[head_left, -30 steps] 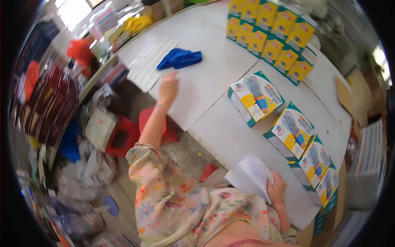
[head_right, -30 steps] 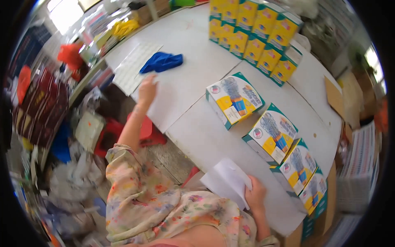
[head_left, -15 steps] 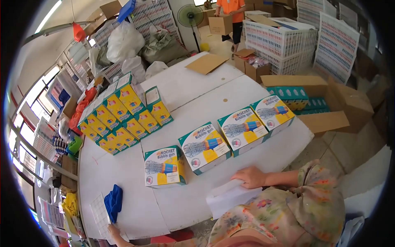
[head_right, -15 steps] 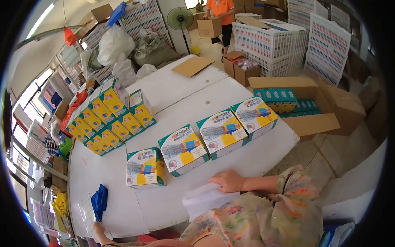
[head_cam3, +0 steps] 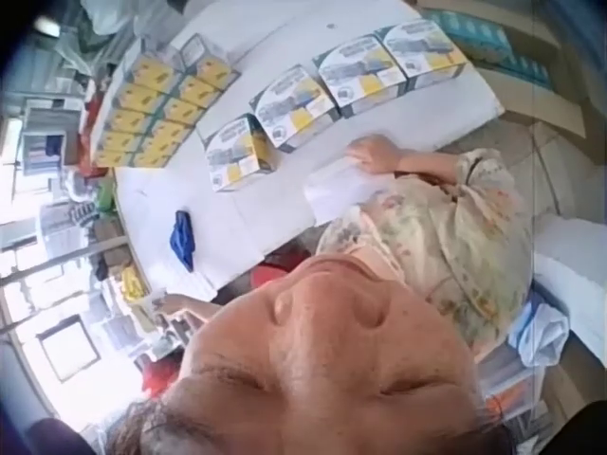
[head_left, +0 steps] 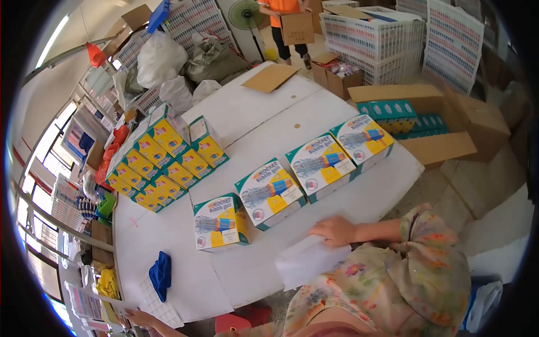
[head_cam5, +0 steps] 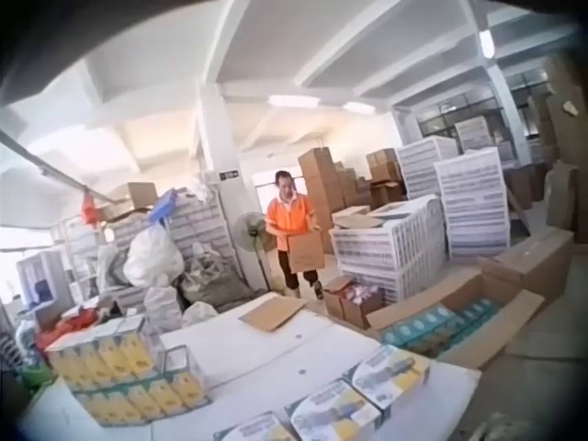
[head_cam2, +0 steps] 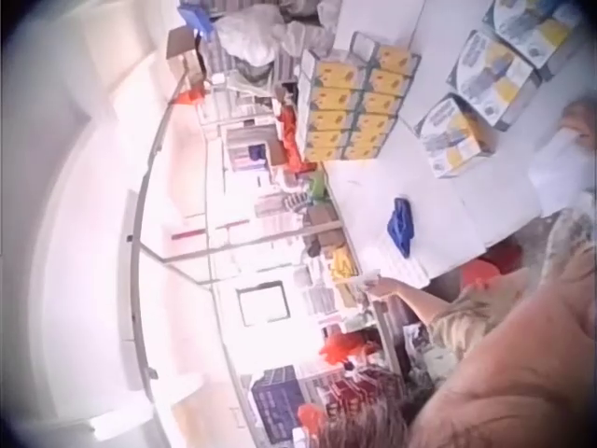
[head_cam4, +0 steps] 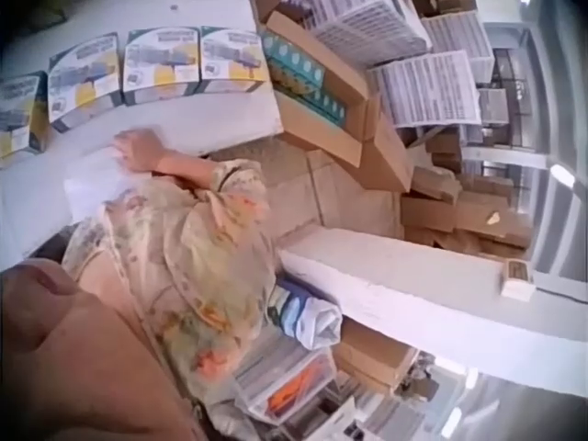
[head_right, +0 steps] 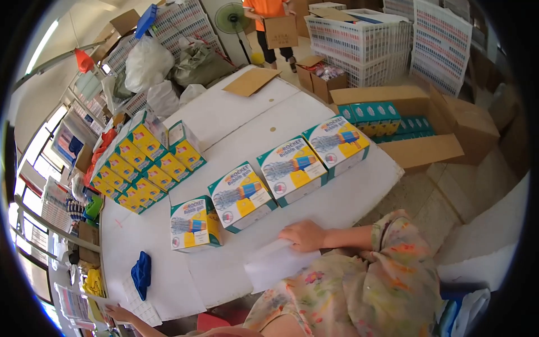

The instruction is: Packaging product boxes into larger shipping cartons and organizing inventory on a worktable.

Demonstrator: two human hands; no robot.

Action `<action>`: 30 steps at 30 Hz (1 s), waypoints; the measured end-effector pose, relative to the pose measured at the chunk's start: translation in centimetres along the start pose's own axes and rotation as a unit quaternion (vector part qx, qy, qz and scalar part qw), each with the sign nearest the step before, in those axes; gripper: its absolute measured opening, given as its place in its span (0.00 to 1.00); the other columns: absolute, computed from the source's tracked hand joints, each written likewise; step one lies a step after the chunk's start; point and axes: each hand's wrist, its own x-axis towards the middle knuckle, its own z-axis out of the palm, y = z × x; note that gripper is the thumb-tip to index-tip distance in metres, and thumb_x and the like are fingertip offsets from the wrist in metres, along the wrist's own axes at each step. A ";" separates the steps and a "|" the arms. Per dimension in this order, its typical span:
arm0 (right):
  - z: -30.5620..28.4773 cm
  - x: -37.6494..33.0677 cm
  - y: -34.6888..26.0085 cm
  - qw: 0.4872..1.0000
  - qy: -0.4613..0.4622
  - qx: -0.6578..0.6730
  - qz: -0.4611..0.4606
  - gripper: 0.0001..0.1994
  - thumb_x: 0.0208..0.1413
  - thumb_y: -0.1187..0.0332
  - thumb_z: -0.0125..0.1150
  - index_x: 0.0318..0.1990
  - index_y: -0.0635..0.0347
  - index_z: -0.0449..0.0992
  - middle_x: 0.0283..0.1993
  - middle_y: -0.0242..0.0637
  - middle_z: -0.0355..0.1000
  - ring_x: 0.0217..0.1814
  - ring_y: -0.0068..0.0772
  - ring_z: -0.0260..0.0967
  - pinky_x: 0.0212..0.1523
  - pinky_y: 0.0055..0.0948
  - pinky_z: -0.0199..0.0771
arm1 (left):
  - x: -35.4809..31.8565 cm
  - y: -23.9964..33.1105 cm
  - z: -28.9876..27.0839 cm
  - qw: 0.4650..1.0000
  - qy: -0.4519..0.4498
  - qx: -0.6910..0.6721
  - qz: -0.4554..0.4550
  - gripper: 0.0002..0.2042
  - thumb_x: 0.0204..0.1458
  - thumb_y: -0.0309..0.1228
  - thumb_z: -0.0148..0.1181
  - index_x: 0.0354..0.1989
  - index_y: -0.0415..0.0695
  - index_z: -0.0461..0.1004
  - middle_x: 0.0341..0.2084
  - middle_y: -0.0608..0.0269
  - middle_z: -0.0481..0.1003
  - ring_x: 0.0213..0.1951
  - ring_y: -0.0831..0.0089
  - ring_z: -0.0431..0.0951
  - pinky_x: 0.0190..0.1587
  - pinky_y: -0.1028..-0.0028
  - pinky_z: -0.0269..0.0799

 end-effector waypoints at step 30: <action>-5.4 -63.7 -5.9 0.120 0.953 0.029 0.277 0.25 0.45 0.81 0.51 0.55 0.68 0.66 0.47 0.43 0.72 0.45 0.38 0.72 0.44 0.33 0.74 | -29.4 52.2 -9.3 0.375 -0.469 -0.699 0.387 0.10 0.60 0.29 0.52 0.42 0.32 0.69 0.32 0.53 0.75 0.30 0.68 0.75 0.32 0.69 0.73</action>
